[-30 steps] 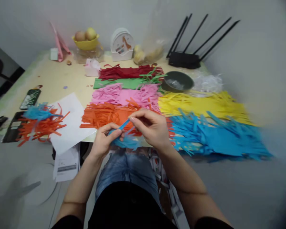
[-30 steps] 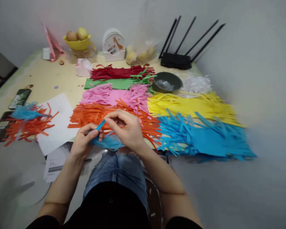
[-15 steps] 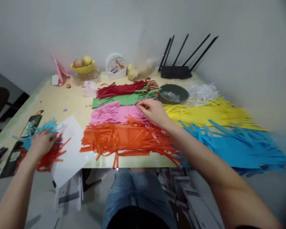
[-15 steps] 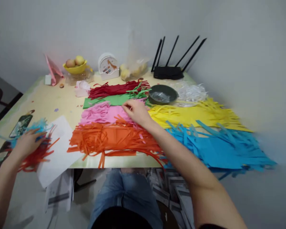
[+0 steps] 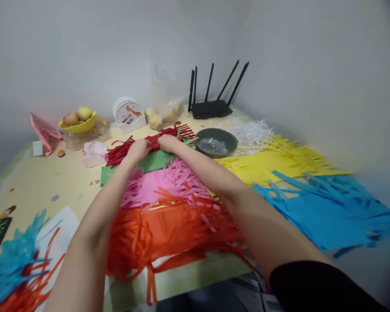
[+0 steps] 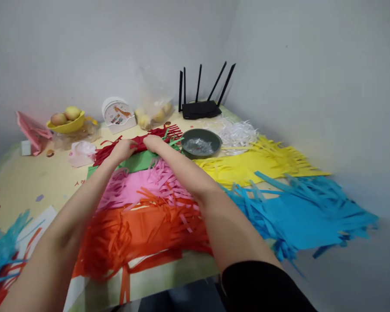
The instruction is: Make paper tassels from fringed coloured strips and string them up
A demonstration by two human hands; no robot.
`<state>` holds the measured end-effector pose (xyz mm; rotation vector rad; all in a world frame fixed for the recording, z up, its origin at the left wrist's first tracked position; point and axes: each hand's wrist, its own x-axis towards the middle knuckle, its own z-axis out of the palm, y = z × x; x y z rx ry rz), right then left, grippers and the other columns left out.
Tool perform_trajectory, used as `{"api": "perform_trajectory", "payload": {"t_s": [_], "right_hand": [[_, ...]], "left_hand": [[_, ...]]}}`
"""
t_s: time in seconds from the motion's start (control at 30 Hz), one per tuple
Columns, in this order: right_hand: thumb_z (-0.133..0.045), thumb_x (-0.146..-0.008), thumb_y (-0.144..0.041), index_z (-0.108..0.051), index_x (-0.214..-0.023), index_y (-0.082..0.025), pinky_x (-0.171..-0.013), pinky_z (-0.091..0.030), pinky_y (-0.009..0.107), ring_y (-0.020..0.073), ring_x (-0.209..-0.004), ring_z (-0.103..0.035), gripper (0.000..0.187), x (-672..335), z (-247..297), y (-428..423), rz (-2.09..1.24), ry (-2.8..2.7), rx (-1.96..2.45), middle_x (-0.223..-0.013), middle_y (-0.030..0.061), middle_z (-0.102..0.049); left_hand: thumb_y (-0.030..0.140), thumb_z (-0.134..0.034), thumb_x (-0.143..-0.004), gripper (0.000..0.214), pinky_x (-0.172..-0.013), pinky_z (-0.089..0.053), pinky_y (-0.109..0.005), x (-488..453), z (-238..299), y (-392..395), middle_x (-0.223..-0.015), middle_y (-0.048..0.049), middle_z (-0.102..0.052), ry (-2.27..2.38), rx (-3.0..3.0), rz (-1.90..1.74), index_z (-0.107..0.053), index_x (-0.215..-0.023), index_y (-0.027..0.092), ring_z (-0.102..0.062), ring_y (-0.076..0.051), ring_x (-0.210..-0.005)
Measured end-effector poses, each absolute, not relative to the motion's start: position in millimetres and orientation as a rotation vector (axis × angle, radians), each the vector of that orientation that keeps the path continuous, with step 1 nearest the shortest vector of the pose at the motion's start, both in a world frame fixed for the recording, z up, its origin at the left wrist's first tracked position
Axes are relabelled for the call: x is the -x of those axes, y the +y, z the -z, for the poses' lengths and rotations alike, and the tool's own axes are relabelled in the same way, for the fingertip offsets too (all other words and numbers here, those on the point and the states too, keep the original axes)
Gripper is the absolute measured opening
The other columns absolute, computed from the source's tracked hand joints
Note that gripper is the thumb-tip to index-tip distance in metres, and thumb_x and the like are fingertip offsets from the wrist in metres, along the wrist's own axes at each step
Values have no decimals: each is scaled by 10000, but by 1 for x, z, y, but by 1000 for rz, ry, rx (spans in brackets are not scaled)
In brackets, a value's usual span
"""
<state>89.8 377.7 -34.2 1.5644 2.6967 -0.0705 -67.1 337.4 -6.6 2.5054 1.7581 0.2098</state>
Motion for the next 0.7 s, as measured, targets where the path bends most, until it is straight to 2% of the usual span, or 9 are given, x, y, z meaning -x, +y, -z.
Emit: {"api": "perform_trajectory", "payload": {"t_s": [0.17, 0.33, 0.53, 0.7], "right_hand": [[-608, -988, -371, -652, -1217, -105, -994, -550, 447, 228, -1128, -668, 353, -98, 40, 392, 116, 2726, -1592, -1235, 132, -678], [-467, -1002, -175, -701, -1171, -21, -991, -538, 440, 336, -1190, -671, 327, -100, 33, 394, 167, 2765, -1623, -1220, 272, -695], [-515, -942, -111, -693, -1193, -10, -994, -530, 415, 360, -1220, -657, 324, -98, 31, 396, 221, 2790, -1669, -1235, 298, -685], [-589, -913, -159, -684, -1199, -30, -988, -525, 442, 373, -1193, -659, 328, -107, 25, 392, 254, 2822, -1701, -1240, 273, -688]], "left_hand": [[203, -652, -827, 265, -1006, -495, -328, 65, 25, 376, -1129, -154, -770, 1721, -2399, -113, -796, -1042, 144, -702, -282, -1091], [255, -636, -875, 323, -925, -515, -310, 67, 27, 390, -1136, -140, -770, 1796, -2268, -141, -770, -1145, 141, -712, -254, -1013], [242, -662, -852, 252, -870, -507, -294, 67, 25, 399, -1046, -113, -789, 1853, -2205, -139, -798, -1043, 151, -707, -234, -933], [184, -638, -821, 222, -872, -496, -316, 64, 27, 400, -1003, -154, -783, 1950, -2185, -203, -792, -967, 121, -703, -264, -946]]}}
